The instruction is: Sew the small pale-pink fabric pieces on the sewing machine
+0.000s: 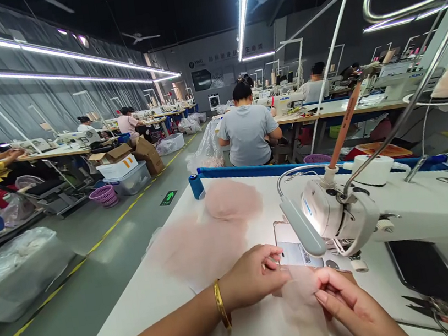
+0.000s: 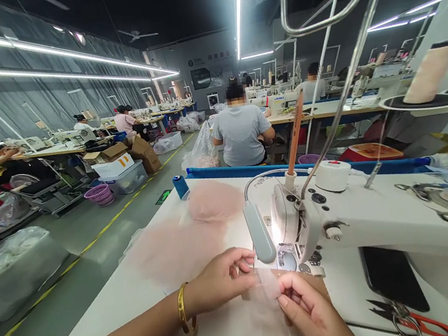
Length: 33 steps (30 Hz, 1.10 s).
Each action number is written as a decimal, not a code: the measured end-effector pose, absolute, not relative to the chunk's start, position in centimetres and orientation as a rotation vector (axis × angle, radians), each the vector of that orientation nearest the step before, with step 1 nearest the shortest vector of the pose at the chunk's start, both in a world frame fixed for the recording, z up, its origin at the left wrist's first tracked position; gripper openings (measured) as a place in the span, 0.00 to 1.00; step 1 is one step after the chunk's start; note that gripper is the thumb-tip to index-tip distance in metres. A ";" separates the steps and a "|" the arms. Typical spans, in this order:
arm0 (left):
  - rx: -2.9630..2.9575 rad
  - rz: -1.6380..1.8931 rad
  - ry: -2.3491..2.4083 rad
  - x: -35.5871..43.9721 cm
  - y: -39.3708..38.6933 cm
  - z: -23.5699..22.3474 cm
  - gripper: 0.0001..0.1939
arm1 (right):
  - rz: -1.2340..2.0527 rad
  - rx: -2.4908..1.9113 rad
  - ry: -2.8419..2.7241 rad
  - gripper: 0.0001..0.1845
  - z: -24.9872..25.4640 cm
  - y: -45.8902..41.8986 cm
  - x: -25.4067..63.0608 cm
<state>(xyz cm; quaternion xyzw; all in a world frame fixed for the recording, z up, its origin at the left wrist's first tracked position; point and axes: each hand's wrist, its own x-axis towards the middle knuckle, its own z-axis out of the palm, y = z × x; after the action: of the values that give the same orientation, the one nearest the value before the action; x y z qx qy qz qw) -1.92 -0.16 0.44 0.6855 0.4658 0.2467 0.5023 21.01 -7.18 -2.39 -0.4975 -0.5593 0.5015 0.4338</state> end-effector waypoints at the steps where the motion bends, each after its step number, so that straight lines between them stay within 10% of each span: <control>1: 1.656 0.535 1.100 -1.8 -0.2 0.2 0.33 | 1.273 -1.221 -1.381 0.31 -2.3 -7.3 21.1; 7: 1.574 0.432 1.001 -1.3 -0.4 0.1 0.09 | 1.596 -1.083 -1.078 0.24 -3.9 -7.7 23.0; 20: 1.629 0.596 0.925 -0.4 -1.3 0.2 0.06 | 1.565 -1.260 -1.135 0.33 -1.8 -8.0 23.1; 33: 1.406 0.645 0.847 -0.9 -0.2 -1.2 0.16 | 1.216 -1.295 -1.372 0.21 -1.9 -8.5 24.6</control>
<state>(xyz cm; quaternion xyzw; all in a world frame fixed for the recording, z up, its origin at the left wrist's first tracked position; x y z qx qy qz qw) -0.93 -0.18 -1.25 0.6156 0.3706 0.2823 0.6357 24.58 -8.54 -1.87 -0.5199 -0.5507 0.4881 0.4338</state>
